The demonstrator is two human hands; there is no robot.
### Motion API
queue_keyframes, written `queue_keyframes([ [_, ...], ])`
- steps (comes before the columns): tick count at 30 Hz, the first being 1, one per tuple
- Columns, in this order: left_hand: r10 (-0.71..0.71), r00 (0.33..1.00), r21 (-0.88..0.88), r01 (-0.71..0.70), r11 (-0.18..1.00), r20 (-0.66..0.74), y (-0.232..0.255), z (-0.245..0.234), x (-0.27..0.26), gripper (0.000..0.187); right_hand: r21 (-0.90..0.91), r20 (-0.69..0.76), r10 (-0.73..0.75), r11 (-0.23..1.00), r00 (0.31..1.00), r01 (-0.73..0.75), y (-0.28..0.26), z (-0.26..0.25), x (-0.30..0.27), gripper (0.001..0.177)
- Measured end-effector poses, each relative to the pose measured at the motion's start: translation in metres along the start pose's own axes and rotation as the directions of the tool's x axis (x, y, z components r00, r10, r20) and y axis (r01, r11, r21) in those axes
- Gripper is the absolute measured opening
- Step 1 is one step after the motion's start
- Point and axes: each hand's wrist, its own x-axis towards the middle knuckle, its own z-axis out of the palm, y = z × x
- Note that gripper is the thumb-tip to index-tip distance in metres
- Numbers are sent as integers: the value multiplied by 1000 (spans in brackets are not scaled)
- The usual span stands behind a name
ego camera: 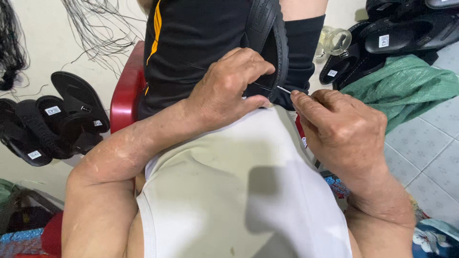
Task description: The person sews a black shoe using a needle and thread. They repeatedly push the needle through the shoe material and pull the thread tight to secure the stitches.
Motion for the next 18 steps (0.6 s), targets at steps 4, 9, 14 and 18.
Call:
queue_keyframes([
  [4,3,1000,3,-3,1000,8,-4,4,3,58,-224,155,-25,973,988,60,-1,-11,6,15],
  [9,57,998,-73,-56,996,9,-19,5,3,57,-147,136,-38,987,990,58,-3,3,17,21],
  [14,92,996,-82,-93,992,-6,-24,2,3,54,171,-15,-13,985,1000,15,-2,32,21,10],
  [18,99,995,-90,-99,991,-5,-21,-1,1,56,262,-64,3,965,998,14,-7,39,20,11],
])
